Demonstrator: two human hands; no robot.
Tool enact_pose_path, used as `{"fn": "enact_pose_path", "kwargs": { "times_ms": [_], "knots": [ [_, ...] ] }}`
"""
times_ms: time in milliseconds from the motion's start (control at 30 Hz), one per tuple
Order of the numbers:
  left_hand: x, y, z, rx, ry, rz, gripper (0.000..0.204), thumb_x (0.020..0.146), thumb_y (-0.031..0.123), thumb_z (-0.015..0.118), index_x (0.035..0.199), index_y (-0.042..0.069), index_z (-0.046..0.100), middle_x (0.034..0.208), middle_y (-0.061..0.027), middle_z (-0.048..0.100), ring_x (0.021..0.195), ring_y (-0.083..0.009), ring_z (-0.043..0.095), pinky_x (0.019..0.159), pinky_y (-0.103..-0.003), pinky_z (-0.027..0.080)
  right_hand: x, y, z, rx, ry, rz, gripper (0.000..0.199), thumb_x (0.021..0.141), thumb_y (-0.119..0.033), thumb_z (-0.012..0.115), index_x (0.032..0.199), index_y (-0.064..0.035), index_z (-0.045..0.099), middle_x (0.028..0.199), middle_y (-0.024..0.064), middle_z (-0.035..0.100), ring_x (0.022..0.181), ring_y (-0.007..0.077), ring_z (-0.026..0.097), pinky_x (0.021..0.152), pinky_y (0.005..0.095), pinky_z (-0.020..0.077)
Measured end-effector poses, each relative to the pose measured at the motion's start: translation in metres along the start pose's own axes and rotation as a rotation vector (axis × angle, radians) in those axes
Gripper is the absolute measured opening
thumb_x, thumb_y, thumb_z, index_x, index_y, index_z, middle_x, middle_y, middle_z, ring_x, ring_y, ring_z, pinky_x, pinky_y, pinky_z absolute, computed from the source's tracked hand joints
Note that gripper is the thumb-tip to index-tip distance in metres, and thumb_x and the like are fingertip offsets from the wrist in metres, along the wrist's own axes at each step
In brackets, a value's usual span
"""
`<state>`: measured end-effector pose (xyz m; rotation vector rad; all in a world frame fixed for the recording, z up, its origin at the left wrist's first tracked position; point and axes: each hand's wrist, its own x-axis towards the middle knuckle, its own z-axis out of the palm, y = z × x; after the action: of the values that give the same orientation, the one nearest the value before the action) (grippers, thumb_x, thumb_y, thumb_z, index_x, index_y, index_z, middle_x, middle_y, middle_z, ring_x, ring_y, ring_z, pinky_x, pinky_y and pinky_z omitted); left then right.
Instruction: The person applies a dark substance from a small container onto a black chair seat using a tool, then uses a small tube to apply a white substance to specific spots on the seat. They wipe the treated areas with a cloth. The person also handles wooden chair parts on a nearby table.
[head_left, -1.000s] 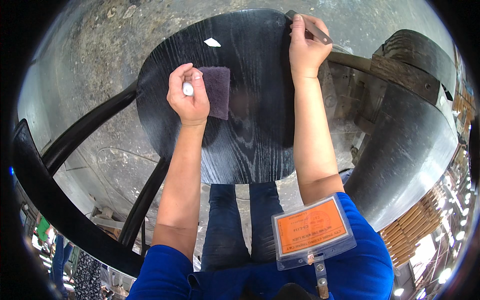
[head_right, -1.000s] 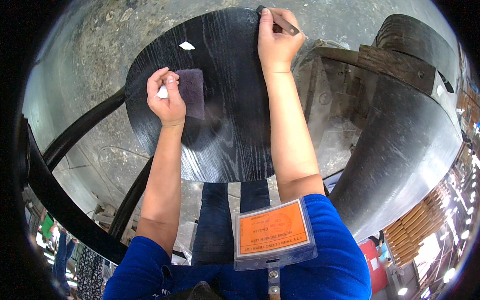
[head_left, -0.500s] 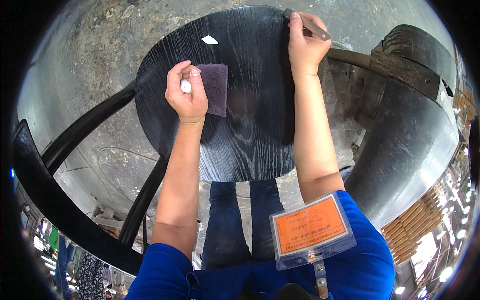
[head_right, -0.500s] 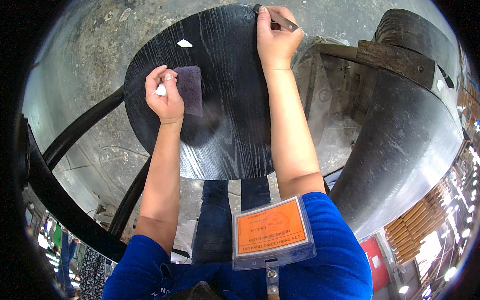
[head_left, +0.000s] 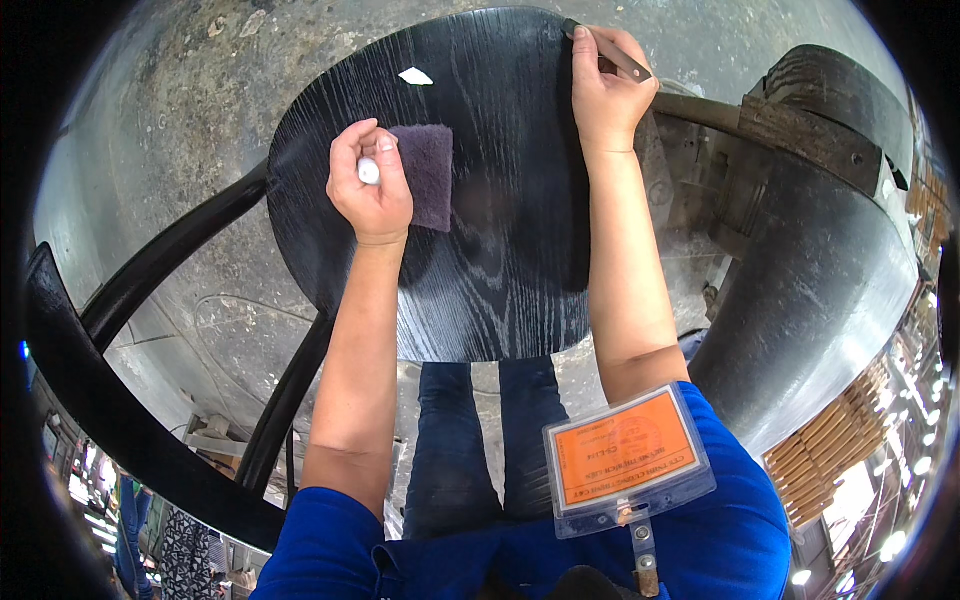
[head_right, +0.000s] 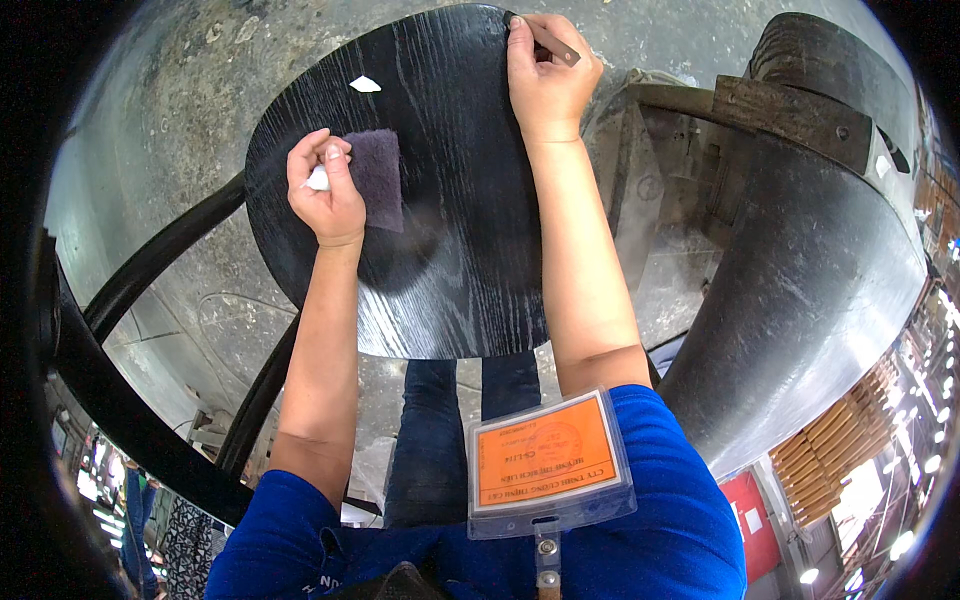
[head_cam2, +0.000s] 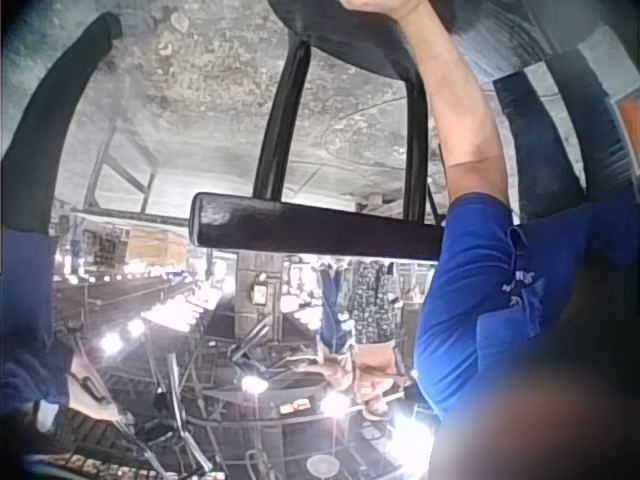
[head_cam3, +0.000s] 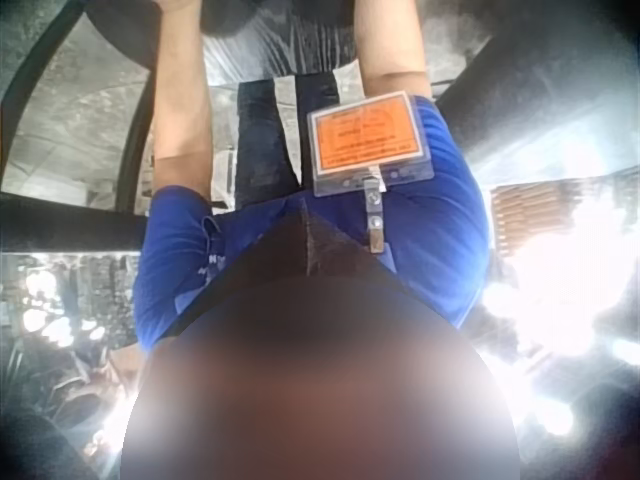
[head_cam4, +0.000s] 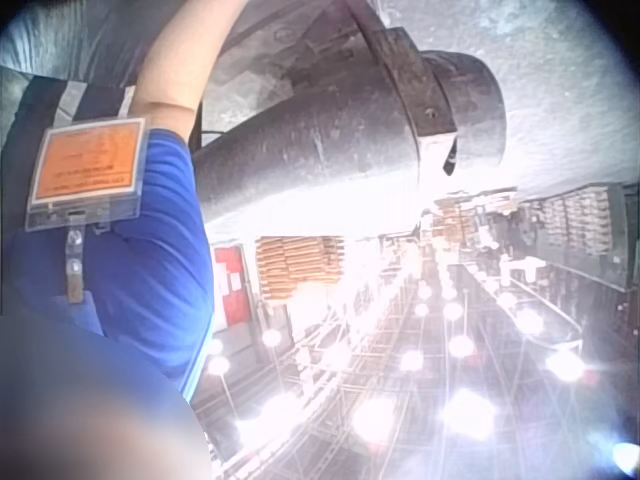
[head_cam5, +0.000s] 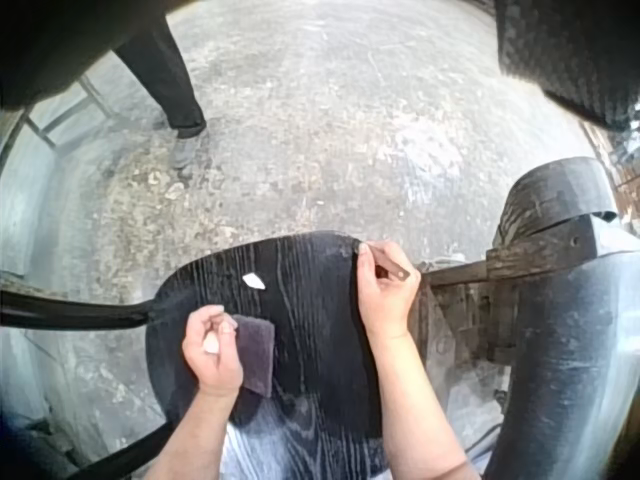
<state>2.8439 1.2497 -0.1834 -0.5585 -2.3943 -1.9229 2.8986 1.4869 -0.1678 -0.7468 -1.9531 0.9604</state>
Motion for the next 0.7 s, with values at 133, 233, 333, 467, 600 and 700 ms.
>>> {"fn": "enact_pose_path", "kwargs": {
  "times_ms": [133,233,333,467,600,700],
  "knots": [
    [-0.0003,0.0003,0.0,0.002,0.0,0.002,0.018,0.09,0.005,0.059,0.106,-0.003,0.058,0.08,-0.0062,0.064,0.073,-0.0119,0.061,0.069,-0.025,0.05,0.0003,-0.0008,-0.0018,-0.016,-0.021,-0.021,0.006,0.081,-0.007,0.069,0.078,-0.0023,0.067,0.069,0.0074,0.067,0.06,0.0142,0.062,0.058,0.026,0.0487],
    [-0.0001,0.001,0.0002,0.023,0.001,0.0,0.018,0.09,0.005,0.059,0.106,-0.003,0.058,0.08,-0.0064,0.064,0.072,-0.012,0.061,0.069,-0.025,0.05,-0.0002,-0.0014,-0.0027,-0.007,-0.021,-0.027,0.006,0.081,-0.006,0.068,0.078,-0.0028,0.066,0.07,0.0086,0.066,0.061,0.0171,0.063,0.059,0.0273,0.0489],
    [0.0003,0.0014,0.0007,0.006,0.001,0.002,0.018,0.09,0.005,0.059,0.106,-0.003,0.058,0.08,-0.0065,0.064,0.072,-0.0121,0.061,0.069,-0.025,0.05,-0.0024,-0.0017,-0.0041,-0.016,-0.031,0.001,0.005,0.081,-0.006,0.068,0.078,-0.0028,0.065,0.07,0.0093,0.066,0.061,0.0183,0.063,0.06,0.028,0.0489],
    [0.0,0.0019,0.0005,0.009,-0.004,0.006,0.018,0.09,0.005,0.059,0.106,-0.003,0.058,0.079,-0.0064,0.064,0.072,-0.012,0.061,0.069,-0.025,0.05,-0.0051,-0.0012,-0.0061,-0.036,-0.035,0.002,0.005,0.081,-0.006,0.068,0.078,-0.0028,0.065,0.071,0.0096,0.066,0.062,0.018,0.063,0.06,0.0279,0.0486],
    [-0.0004,0.0023,0.0006,0.004,0.001,-0.005,0.019,0.089,0.005,0.059,0.106,-0.003,0.058,0.079,-0.0064,0.063,0.071,-0.012,0.061,0.068,-0.025,0.05,-0.0071,-0.0007,-0.0081,-0.028,-0.043,0.023,0.005,0.081,-0.006,0.068,0.079,-0.0027,0.066,0.07,0.0092,0.065,0.061,0.0174,0.062,0.059,0.0274,0.0483],
    [-0.0002,0.0027,0.0009,0.007,0.004,-0.007,0.019,0.089,0.005,0.059,0.106,-0.003,0.058,0.079,-0.0063,0.063,0.071,-0.0119,0.061,0.068,-0.025,0.05,-0.0092,-0.0017,-0.0095,-0.036,-0.033,0.022,0.006,0.082,-0.007,0.069,0.08,-0.0018,0.067,0.07,0.0078,0.066,0.06,0.0143,0.061,0.058,0.0262,0.0479]
  ]
}}
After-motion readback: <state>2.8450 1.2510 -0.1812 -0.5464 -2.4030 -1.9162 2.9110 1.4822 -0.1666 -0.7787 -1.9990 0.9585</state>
